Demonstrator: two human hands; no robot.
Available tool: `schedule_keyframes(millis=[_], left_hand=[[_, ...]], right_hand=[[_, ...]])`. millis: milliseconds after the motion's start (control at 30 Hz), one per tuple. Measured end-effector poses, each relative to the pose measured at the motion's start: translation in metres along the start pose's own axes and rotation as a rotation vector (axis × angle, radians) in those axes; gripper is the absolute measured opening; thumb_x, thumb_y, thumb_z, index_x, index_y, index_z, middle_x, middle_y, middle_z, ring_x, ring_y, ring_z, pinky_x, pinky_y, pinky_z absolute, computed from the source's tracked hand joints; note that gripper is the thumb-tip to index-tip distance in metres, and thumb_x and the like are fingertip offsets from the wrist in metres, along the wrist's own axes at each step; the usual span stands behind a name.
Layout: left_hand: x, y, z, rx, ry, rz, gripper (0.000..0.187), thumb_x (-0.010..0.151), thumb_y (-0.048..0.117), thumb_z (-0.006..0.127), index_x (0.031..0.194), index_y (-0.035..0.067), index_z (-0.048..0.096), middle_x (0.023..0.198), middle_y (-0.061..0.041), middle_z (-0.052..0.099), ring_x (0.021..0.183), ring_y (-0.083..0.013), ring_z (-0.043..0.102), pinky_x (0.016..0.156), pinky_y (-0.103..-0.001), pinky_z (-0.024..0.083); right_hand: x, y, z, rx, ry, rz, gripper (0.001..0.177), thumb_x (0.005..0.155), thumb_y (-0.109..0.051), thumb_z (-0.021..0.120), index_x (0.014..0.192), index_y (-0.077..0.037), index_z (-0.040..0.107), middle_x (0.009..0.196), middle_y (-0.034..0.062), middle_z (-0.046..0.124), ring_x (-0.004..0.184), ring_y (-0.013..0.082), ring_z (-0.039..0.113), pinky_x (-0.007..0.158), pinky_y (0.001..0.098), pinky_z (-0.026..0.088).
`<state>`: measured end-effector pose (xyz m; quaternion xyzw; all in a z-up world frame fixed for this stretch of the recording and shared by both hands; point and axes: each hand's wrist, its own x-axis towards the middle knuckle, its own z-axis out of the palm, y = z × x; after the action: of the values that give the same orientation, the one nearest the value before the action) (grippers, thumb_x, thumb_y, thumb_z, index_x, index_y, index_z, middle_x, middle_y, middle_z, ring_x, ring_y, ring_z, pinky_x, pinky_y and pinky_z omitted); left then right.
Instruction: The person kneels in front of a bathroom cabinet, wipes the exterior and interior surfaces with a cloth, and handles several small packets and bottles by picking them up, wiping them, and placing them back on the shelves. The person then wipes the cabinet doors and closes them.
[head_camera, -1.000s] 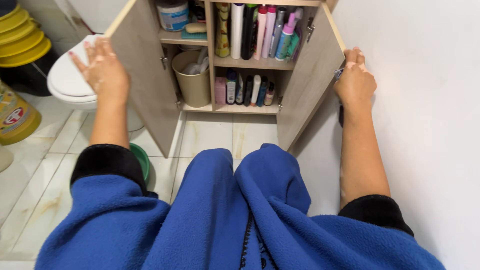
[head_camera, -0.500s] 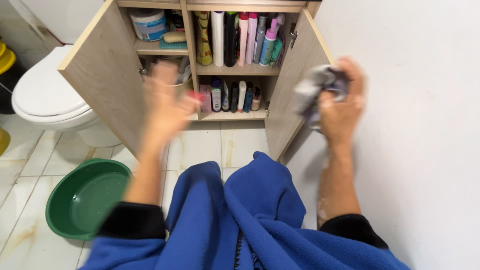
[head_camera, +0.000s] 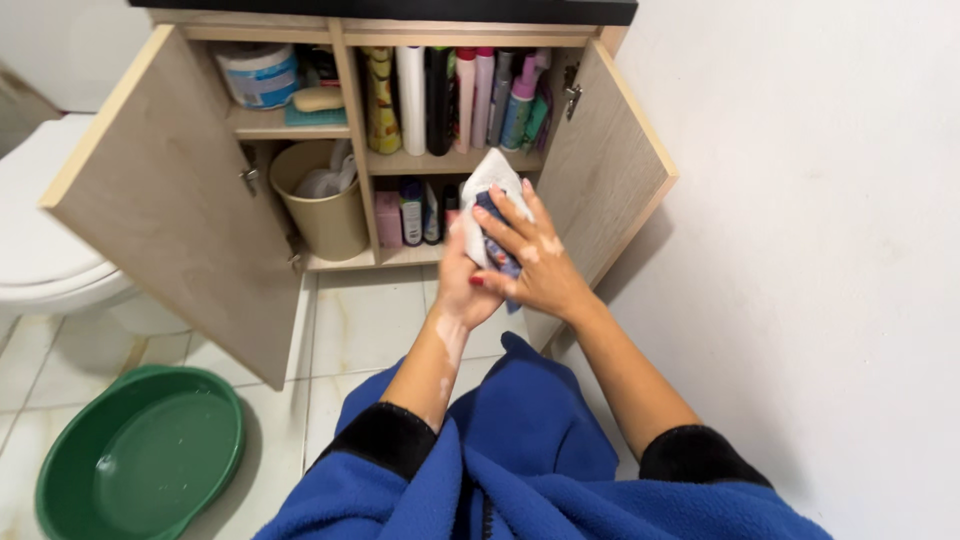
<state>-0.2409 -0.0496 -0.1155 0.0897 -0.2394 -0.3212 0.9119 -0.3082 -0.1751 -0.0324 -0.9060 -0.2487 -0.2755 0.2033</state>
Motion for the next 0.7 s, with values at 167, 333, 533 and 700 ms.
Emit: schedule_keyframes(millis=[167,333,533,700], left_hand=[[0.017,0.011,-0.01,0.442,0.212,-0.195,0.098,0.089,0.083,0.011,0.163,0.019,0.022,0.17,-0.002,0.028,0.157,-0.0285,0.026,0.122,-0.06,0.016],[0.019,-0.023,-0.053,0.85,0.397,-0.124,0.096,0.088,0.082,0.013,0.165,0.025,0.015,0.172,-0.008,0.02,0.157,-0.0343,0.018,0.121,-0.06,0.008],[0.005,-0.04,-0.103,0.866,0.482,-0.153,0.096,0.089,0.082,0.014,0.165,0.022,0.014,0.172,-0.012,0.018,0.157,-0.0367,0.014,0.122,-0.059,0.009],[0.001,-0.037,-0.128,0.849,0.532,-0.163,0.099,0.089,0.083,0.015,0.165,0.02,0.015,0.172,-0.013,0.016,0.158,-0.0364,0.008,0.123,-0.057,0.006]], right_hand=[[0.025,0.055,-0.014,-0.606,0.06,-0.15,0.061,0.089,-0.009,0.072,0.148,-0.019,0.065,0.162,0.0031,0.052,0.153,0.044,0.033,0.115,0.0608,0.037],[0.052,0.129,-0.04,-1.363,-0.065,0.031,0.048,0.098,-0.01,0.057,0.143,0.007,0.061,0.15,0.0158,0.05,0.153,0.0484,0.028,0.125,0.0697,0.016],[0.015,0.173,0.005,-1.373,-0.183,0.124,0.046,0.106,-0.018,0.053,0.147,0.001,0.059,0.165,0.0167,0.044,0.157,0.05,0.022,0.126,0.0649,0.007],[-0.084,0.217,0.094,-1.278,-0.261,0.102,0.053,0.098,-0.009,0.052,0.15,0.003,0.054,0.164,0.0155,0.045,0.156,0.042,0.027,0.127,0.0541,0.016]])
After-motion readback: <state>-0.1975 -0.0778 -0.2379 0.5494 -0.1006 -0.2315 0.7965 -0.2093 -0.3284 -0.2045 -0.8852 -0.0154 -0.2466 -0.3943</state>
